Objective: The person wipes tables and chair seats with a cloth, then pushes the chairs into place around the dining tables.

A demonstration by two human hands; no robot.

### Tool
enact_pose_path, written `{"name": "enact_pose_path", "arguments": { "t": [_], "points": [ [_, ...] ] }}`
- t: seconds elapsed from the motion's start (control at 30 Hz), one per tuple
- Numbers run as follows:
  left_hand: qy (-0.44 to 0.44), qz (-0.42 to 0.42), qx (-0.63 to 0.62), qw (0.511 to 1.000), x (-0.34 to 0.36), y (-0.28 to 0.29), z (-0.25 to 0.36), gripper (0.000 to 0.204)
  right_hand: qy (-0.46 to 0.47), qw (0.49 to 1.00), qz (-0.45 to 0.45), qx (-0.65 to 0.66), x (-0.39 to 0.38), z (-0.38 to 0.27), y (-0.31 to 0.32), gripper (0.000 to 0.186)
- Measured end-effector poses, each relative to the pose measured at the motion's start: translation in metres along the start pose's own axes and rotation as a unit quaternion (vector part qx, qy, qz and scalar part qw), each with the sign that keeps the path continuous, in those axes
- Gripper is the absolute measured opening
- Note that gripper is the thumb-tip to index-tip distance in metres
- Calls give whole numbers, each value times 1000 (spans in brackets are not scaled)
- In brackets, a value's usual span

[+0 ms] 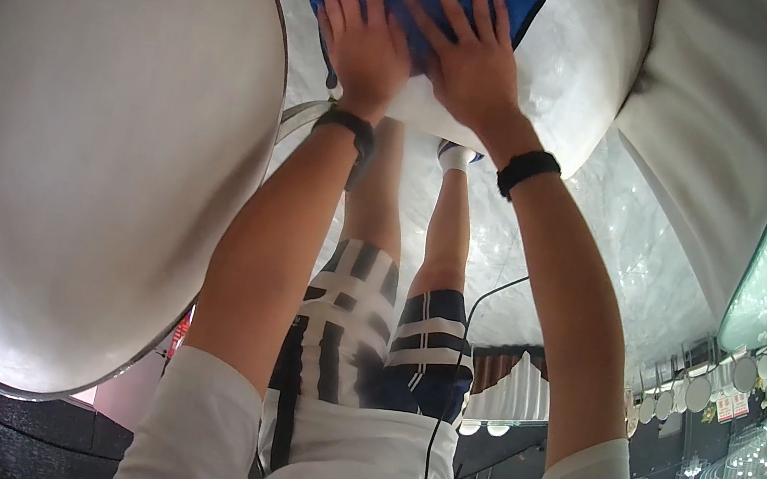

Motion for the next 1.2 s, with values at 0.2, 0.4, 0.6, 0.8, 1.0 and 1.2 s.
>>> {"name": "enact_pose_path", "arguments": {
  "t": [0.2,0.4,0.6,0.8,1.0,1.2],
  "points": [
    [28,-76,22,996,-69,2,3,79,11,999,-22,39,-59,-25,-18,67],
    [63,-116,21,991,-112,-10,8,80,62,997,-45,20,-114,-14,-25,63],
    [125,-70,-126,982,-143,-33,63,78,63,997,-39,-36,-154,21,-19,63],
    [181,-62,-148,970,-160,-50,119,81,1,999,-51,-3,-186,45,-16,61],
    [164,-175,-208,948,-182,-35,185,77,-117,980,62,150,-217,35,-26,57],
    [27,-302,-305,903,-179,0,229,58,-439,642,158,608,-273,20,-34,47]
  ]
}}
Point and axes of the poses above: each hand's wrist, its own x-axis towards the middle knuckle, its own y-axis out of the back of the hand, z = x × y, the point moved 2 cm from there along x, towards the middle knuckle, and after that the axes turned 3 degrees about y, right-handed, at the moved point
